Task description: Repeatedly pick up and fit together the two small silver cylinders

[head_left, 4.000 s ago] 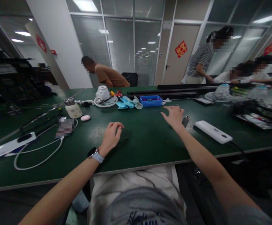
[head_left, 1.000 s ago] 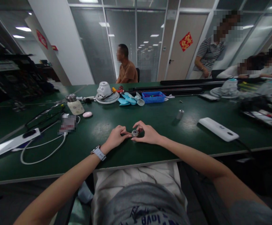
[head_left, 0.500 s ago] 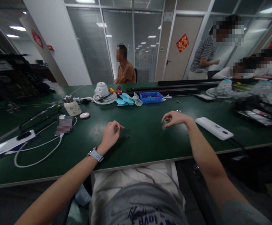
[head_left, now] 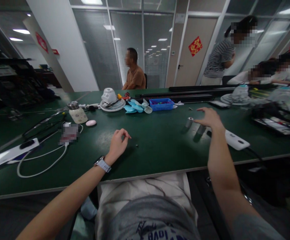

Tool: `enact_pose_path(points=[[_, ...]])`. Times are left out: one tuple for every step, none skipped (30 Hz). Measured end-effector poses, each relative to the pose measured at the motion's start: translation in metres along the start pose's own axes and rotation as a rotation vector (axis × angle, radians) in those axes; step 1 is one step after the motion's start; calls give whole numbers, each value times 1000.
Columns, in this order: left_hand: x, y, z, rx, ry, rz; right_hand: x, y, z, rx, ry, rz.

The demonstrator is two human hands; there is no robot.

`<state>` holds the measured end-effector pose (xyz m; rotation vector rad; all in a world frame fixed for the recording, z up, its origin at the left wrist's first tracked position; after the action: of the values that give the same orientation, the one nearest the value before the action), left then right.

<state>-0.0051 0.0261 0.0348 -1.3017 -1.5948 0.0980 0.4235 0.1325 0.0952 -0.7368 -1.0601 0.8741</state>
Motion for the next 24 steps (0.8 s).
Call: enact_pose_path(points=[[0, -1, 0, -14, -6, -12, -8, -6, 23, 68, -83, -112], [0, -1, 1, -33, -18, -17, -19, -7, 48, 155, -166, -176], [-1, -1, 2, -56, -36, -17, -32, -4, 75, 247, -256, -195], [-1, 0, 3, -78, -57, -13, -48, 3, 105, 327, -389, -148], [-2, 0, 5, -95, -77, -8, -68, 15, 135, 386, -555, -39], [-3, 0, 5, -102, -91, -4, -89, 29, 161, 418, -709, 82], [-3, 0, 6, -99, -95, -4, -110, 43, 182, 419, -839, 193], [-3, 0, 5, -91, -90, -5, -130, 57, 199, 401, -940, 281], [-4, 0, 4, -80, -80, -9, -146, 70, 210, 377, -1008, 344], [-4, -1, 3, -68, -68, -13, -158, 80, 216, 355, -1043, 379], [-4, -1, 2, -57, -57, -13, -166, 88, 220, 340, -1051, 388], [-4, -1, 1, -48, -48, -8, -169, 92, 221, 333, -1041, 380], [-4, -1, 1, -40, -43, -1, -169, 94, 220, 330, -1027, 363], [-4, 0, 1, -33, -41, 8, -164, 93, 218, 327, -1011, 340], [-4, 0, 1, -28, -42, 16, -157, 89, 215, 319, -992, 313], [-4, 0, 1, -26, -42, 23, -146, 82, 209, 302, -966, 282], [-4, 1, 2, -27, -41, 28, -132, 73, 201, 278, -923, 247], [-4, 1, 2, -30, -39, 31, -115, 62, 189, 248, -854, 207], [-4, 1, 3, -33, -39, 32, -96, 49, 173, 217, -757, 161], [-4, 1, 3, -35, -39, 35, -77, 35, 153, 182, -636, 115], [-4, 2, 3, -36, -39, 37, -58, 21, 127, 154, -498, 72], [-4, 2, 3, -34, -39, 41, -41, 8, 99, 129, -348, 41], [-4, 3, 3, -33, -38, 47, -27, -3, 68, 98, -189, 26], [-4, 3, 3, -32, -35, 53, -16, -11, 38, 60, -35, 40]])
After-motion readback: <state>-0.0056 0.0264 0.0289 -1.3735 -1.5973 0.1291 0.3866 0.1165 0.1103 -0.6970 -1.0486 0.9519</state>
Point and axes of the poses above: each hand's wrist, its own x-axis towards the middle knuckle, its own y-axis out of the palm, z = x × y, the point moved 5 cm from there along x, towards the middle knuckle, and after that the axes turned 8 degrees about y, right-handed, at the moved point
